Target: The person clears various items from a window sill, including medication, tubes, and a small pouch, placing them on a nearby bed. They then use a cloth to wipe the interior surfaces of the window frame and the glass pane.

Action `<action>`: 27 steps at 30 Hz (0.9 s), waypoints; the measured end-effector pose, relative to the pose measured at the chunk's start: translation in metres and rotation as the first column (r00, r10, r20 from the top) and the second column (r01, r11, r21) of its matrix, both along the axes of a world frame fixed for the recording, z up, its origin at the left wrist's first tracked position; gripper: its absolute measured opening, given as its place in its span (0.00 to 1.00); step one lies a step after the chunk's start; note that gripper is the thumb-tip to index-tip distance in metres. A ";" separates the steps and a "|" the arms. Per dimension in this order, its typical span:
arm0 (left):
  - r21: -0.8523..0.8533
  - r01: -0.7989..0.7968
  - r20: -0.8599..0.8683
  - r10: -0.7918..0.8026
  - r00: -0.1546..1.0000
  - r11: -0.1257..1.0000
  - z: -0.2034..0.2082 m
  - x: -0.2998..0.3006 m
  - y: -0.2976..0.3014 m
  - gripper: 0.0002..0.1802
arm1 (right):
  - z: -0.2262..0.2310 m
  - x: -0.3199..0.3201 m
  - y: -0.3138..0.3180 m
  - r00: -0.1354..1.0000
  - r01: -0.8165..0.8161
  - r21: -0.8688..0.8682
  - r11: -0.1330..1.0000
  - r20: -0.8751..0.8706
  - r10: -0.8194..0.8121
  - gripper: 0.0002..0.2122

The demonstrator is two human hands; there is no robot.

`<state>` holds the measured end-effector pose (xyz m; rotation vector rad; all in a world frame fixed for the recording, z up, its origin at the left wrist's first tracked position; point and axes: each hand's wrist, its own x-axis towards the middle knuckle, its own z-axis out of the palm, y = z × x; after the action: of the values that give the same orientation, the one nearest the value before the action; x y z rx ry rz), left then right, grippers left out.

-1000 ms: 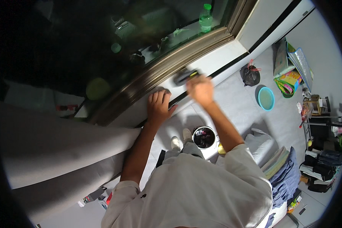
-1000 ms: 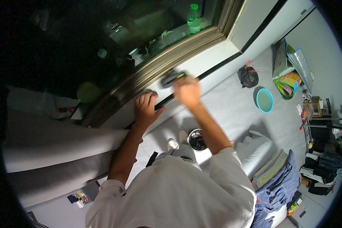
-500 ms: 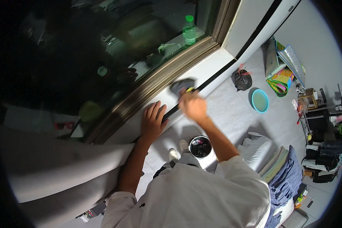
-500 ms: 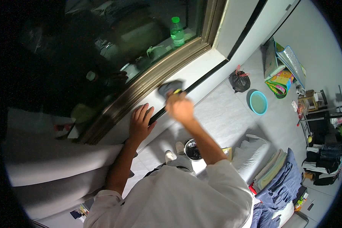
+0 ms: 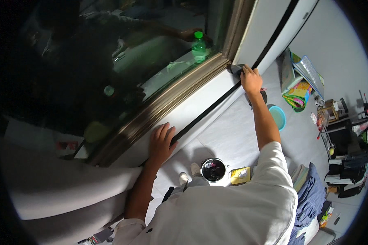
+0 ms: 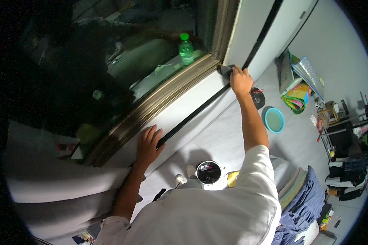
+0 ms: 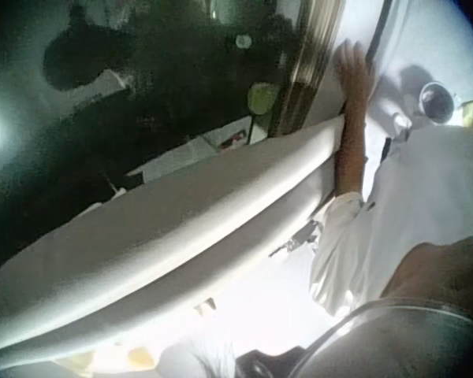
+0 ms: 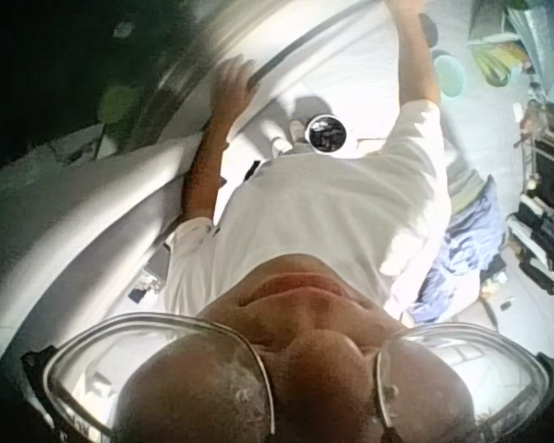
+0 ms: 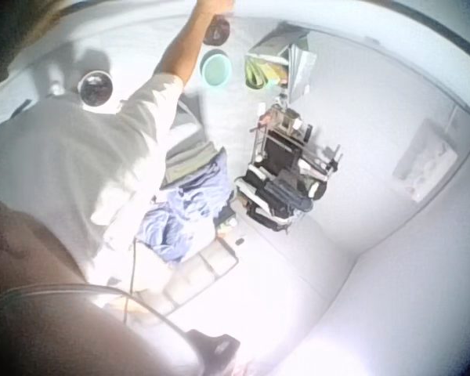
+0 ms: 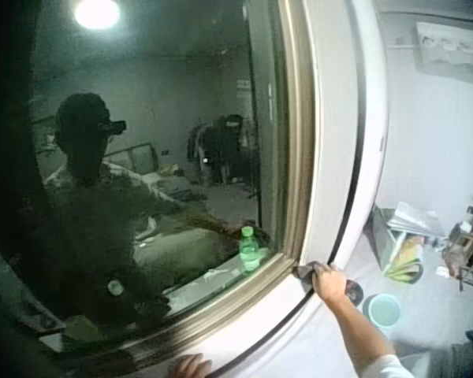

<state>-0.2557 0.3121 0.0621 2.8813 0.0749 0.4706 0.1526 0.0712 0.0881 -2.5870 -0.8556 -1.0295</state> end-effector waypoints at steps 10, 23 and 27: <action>0.031 0.025 0.028 -0.026 0.999 0.999 0.010 0.000 -0.005 0.33 | -0.024 -0.001 0.033 0.893 0.110 -0.249 0.962 -0.401 -0.206 0.12; 0.018 0.032 0.147 -0.034 0.989 0.999 0.009 -0.009 0.001 0.30 | -0.003 -0.203 0.071 0.680 -0.372 0.160 0.914 -0.623 0.386 0.20; -0.024 -0.004 0.089 0.006 0.996 1.000 0.031 0.011 -0.016 0.30 | 0.001 -0.165 0.058 0.633 -0.301 0.071 0.951 -0.731 0.255 0.18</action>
<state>-0.2449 0.2964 0.0932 2.8334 0.0731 0.5937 -0.0124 0.1291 0.0895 -2.4408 -0.9918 0.1678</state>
